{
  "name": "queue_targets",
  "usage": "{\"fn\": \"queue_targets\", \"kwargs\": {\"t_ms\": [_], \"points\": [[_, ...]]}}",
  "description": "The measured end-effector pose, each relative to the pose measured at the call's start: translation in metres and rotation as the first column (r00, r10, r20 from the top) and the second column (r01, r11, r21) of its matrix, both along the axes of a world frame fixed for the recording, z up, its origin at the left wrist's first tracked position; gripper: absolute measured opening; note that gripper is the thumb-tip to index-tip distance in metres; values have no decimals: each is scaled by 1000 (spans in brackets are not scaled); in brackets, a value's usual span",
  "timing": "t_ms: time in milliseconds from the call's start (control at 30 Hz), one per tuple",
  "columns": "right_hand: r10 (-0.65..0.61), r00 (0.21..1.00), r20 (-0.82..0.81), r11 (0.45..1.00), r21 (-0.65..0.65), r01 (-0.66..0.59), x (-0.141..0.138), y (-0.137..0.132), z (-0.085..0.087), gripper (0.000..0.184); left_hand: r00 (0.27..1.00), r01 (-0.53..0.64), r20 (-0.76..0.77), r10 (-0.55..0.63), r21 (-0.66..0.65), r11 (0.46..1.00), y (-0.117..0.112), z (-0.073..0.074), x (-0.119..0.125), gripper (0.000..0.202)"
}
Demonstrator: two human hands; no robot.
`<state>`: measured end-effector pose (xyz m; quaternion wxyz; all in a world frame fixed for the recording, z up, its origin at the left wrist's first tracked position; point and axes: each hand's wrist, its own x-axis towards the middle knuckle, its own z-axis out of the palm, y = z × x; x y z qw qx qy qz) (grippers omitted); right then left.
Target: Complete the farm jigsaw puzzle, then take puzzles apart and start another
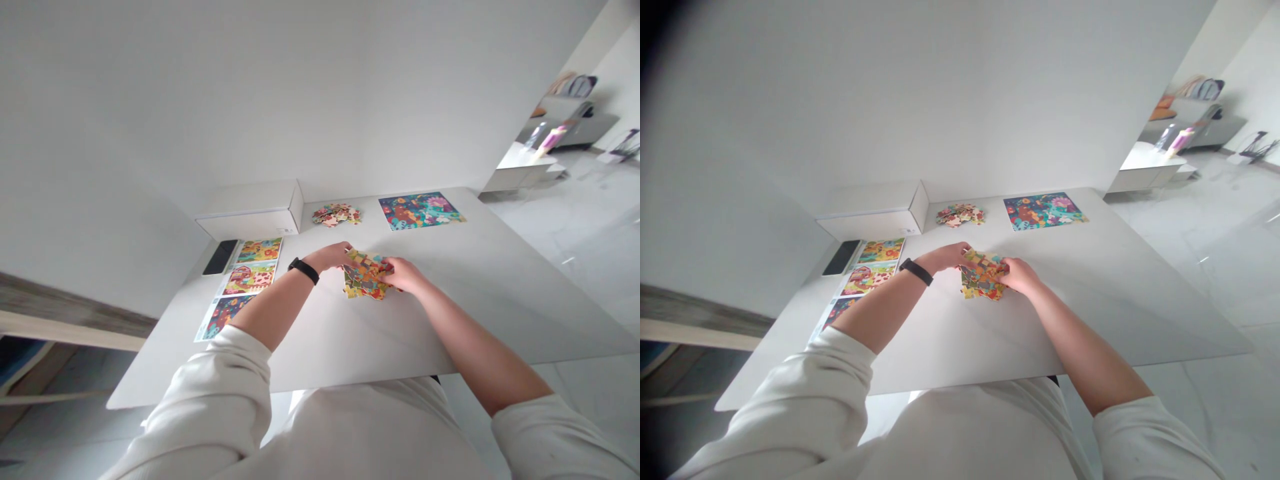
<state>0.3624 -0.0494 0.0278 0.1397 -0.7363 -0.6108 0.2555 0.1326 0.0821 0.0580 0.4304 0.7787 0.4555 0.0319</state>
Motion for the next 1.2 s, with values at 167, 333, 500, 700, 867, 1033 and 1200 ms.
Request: {"fn": "queue_targets", "kwargs": {"t_ms": [167,333,500,700,867,1033,1200], "points": [[10,1000,-6,999,34,-9,3,0,-4,51,968,-182,144,204,-151,972,10,12,-38,56],[-27,999,37,996,90,24,4,10,-4,44,904,-267,253,345,-294,918,17,21,-81,47],[61,988,-142,995,88,-49,-20,22,1,37,831,-297,333,446,-411,862,13,16,-88,45],[39,697,-716,999,20,-35,-66,33,7,39,739,-244,451,501,-514,822,5,11,-70,31],[-63,519,-852,997,-32,69,-69,37,12,33,618,-244,532,578,-570,785,0,3,-61,29],[-124,478,-870,991,-82,109,-25,25,11,34,526,-261,534,662,-639,723,-6,-9,-54,30],[-181,535,-825,975,-78,210,22,7,11,33,602,-246,531,597,-587,771,-18,-26,-27,31]]}}
